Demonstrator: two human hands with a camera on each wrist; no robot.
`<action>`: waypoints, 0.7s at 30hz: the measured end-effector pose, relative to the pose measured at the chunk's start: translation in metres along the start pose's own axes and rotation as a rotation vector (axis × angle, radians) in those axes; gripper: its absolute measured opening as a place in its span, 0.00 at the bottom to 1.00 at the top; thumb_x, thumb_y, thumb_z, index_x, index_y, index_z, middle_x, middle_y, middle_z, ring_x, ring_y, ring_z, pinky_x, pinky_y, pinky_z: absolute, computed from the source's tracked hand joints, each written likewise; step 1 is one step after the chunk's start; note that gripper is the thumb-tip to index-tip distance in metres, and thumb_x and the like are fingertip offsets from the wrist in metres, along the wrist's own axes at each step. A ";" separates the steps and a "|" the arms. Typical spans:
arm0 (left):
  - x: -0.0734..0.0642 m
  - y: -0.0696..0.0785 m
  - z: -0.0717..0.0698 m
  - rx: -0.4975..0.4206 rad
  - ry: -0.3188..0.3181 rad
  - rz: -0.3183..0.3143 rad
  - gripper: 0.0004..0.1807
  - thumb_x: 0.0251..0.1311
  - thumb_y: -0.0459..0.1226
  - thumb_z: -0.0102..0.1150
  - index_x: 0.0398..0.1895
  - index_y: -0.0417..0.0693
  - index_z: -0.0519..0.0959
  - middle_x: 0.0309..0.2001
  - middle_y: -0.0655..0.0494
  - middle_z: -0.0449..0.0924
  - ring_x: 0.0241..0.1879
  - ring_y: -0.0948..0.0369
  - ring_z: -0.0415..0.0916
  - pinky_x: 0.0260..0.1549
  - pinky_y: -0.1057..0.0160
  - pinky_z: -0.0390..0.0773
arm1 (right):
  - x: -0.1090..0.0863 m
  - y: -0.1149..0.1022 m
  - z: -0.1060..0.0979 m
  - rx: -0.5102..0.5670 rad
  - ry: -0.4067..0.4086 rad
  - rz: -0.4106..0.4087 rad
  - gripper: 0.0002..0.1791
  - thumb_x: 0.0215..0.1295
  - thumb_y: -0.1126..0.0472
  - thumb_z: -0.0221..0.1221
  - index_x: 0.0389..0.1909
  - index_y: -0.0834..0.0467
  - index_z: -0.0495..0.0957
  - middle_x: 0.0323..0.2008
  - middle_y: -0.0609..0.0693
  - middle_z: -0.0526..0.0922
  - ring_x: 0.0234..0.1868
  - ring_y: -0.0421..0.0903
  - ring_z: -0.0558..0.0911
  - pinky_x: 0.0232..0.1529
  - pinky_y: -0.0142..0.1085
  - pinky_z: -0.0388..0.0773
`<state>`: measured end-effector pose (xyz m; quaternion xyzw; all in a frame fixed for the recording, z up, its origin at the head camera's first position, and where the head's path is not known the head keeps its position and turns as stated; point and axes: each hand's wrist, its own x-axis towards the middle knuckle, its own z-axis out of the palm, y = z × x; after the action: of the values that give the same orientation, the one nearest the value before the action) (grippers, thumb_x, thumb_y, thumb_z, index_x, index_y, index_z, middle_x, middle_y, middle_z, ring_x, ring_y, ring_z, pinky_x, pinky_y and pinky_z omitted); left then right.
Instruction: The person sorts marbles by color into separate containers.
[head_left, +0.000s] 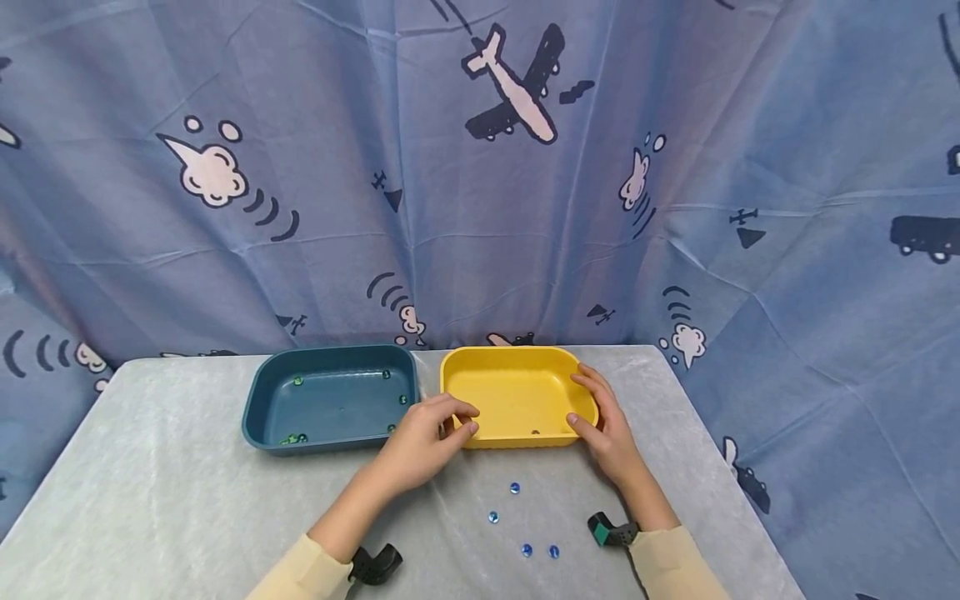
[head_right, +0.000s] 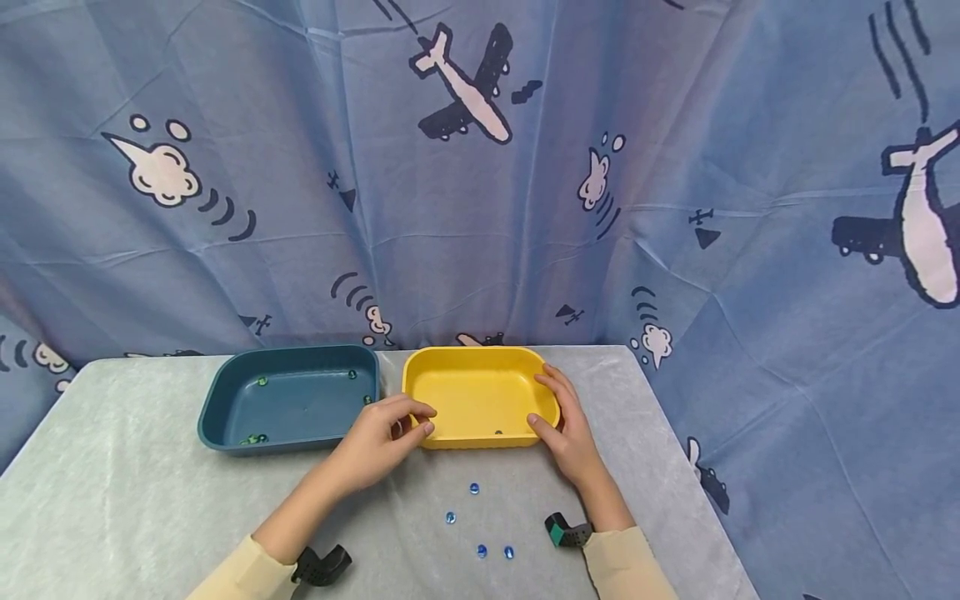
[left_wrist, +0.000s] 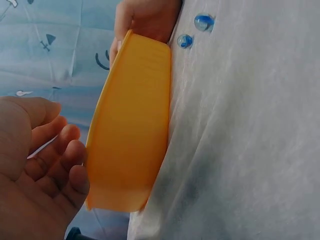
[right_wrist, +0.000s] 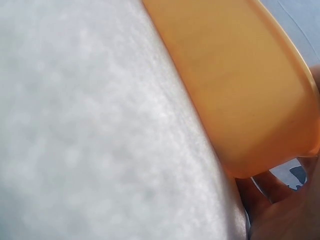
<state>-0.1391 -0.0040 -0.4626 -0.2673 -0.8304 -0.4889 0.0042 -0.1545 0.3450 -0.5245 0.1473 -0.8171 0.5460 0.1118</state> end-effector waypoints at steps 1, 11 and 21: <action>-0.001 0.001 0.000 -0.007 -0.004 0.001 0.10 0.76 0.38 0.69 0.54 0.46 0.90 0.39 0.67 0.81 0.37 0.64 0.76 0.36 0.65 0.82 | 0.000 0.000 0.000 -0.002 0.000 -0.001 0.31 0.74 0.65 0.63 0.75 0.66 0.71 0.85 0.57 0.58 0.85 0.62 0.55 0.78 0.20 0.54; -0.009 0.001 0.003 -0.018 -0.024 0.006 0.09 0.76 0.38 0.70 0.53 0.48 0.90 0.40 0.67 0.82 0.37 0.65 0.77 0.36 0.65 0.82 | 0.001 -0.002 0.000 0.007 0.000 -0.011 0.31 0.73 0.67 0.63 0.75 0.67 0.71 0.85 0.58 0.57 0.85 0.62 0.54 0.78 0.21 0.54; -0.027 0.006 0.012 -0.108 -0.087 0.017 0.06 0.76 0.39 0.69 0.51 0.54 0.90 0.37 0.69 0.82 0.36 0.67 0.77 0.34 0.67 0.82 | 0.001 0.000 0.000 -0.003 -0.003 0.002 0.31 0.73 0.66 0.63 0.75 0.66 0.72 0.85 0.57 0.58 0.85 0.61 0.54 0.79 0.21 0.52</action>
<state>-0.1102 -0.0033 -0.4712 -0.2952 -0.8000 -0.5207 -0.0421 -0.1557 0.3447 -0.5240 0.1471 -0.8183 0.5447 0.1103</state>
